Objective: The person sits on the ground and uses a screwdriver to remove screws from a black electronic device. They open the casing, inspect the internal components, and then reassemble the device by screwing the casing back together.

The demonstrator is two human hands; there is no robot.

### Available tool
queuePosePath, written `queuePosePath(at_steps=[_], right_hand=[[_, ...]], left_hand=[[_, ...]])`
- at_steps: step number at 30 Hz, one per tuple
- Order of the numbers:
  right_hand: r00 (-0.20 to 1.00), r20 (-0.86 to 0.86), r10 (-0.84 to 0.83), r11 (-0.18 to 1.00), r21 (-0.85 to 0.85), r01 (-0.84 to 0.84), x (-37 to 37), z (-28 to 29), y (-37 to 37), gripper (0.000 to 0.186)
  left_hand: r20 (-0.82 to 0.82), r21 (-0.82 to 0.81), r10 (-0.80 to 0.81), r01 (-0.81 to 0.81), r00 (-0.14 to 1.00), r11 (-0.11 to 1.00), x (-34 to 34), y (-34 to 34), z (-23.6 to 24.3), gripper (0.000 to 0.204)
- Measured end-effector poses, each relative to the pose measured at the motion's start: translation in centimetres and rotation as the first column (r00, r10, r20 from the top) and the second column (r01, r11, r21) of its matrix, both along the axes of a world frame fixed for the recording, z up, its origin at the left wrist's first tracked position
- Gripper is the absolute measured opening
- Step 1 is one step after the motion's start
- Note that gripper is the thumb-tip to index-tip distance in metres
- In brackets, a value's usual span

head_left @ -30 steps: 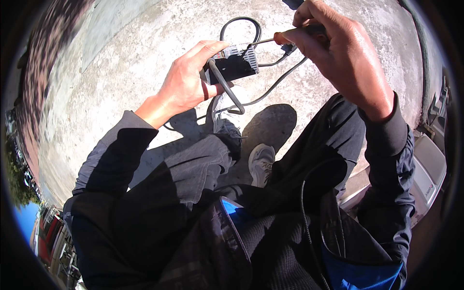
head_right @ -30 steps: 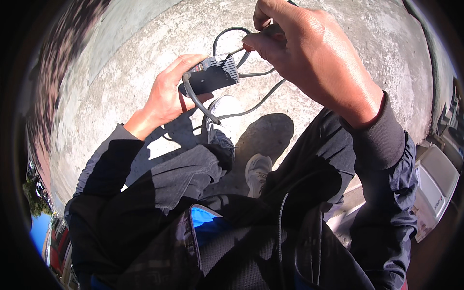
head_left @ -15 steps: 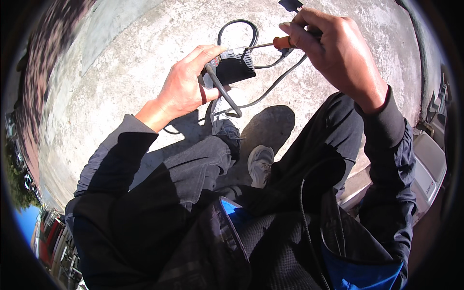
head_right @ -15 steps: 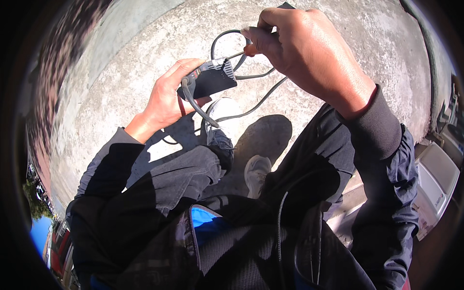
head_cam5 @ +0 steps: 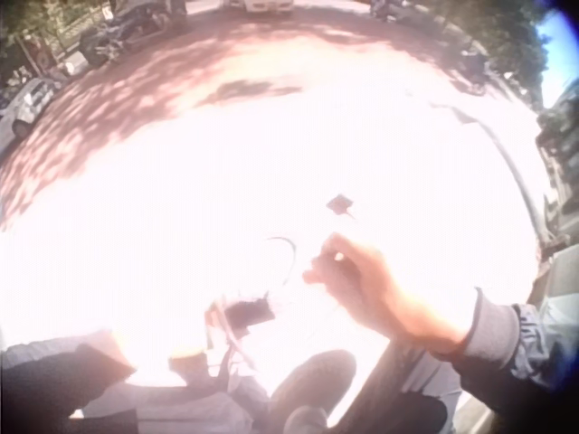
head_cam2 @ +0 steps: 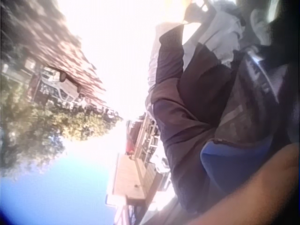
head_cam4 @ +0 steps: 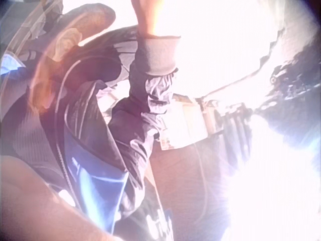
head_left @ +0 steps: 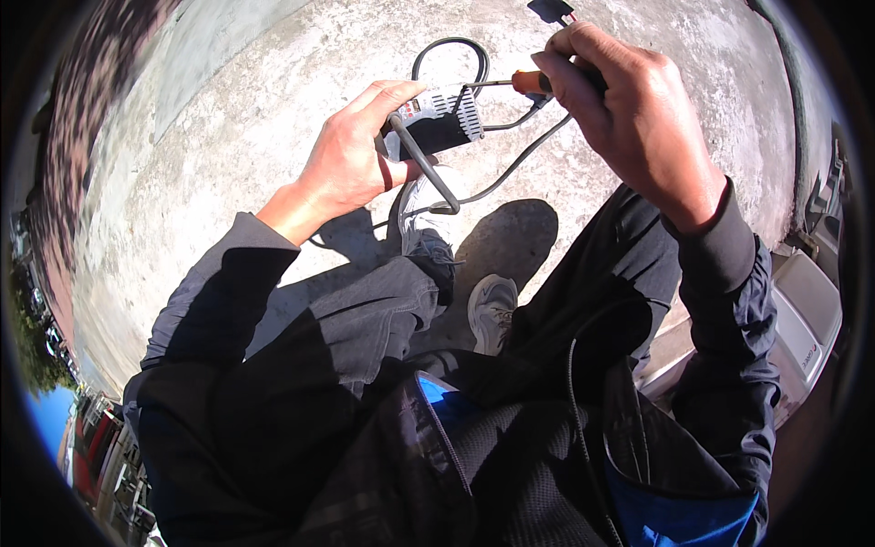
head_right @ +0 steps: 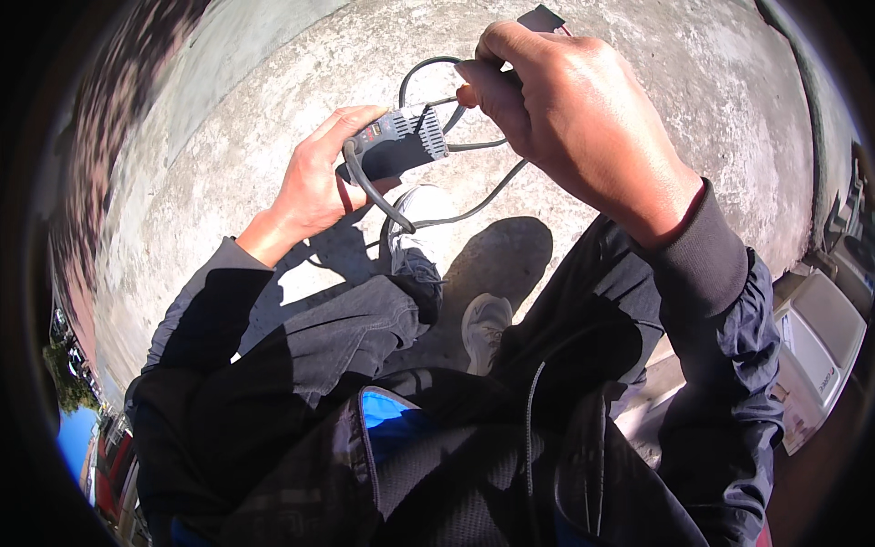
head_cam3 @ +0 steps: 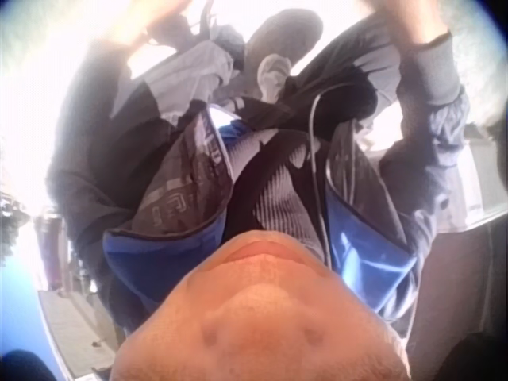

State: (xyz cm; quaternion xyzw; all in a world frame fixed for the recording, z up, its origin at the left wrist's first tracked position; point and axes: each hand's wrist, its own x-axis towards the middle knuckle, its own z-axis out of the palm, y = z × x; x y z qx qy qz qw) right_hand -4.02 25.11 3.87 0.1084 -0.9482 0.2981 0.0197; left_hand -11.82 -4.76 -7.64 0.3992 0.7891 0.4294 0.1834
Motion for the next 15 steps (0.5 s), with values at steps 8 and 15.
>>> queuePosePath(at_steps=[8,15], right_hand=[[0.936,0.225,-0.272,0.854,-0.392,0.343,1.8,-0.5,1.5,0.036],[0.78,0.325,-0.535,0.739,-0.266,0.618,4.6,-5.1,4.5,0.032]], left_hand=[[0.06,-0.047,0.041,-0.039,0.997,0.998,0.3,-0.9,0.0,0.078],[0.004,-0.008,0.03,-0.03,1.0,1.0,1.1,-1.4,-0.7,0.082]])
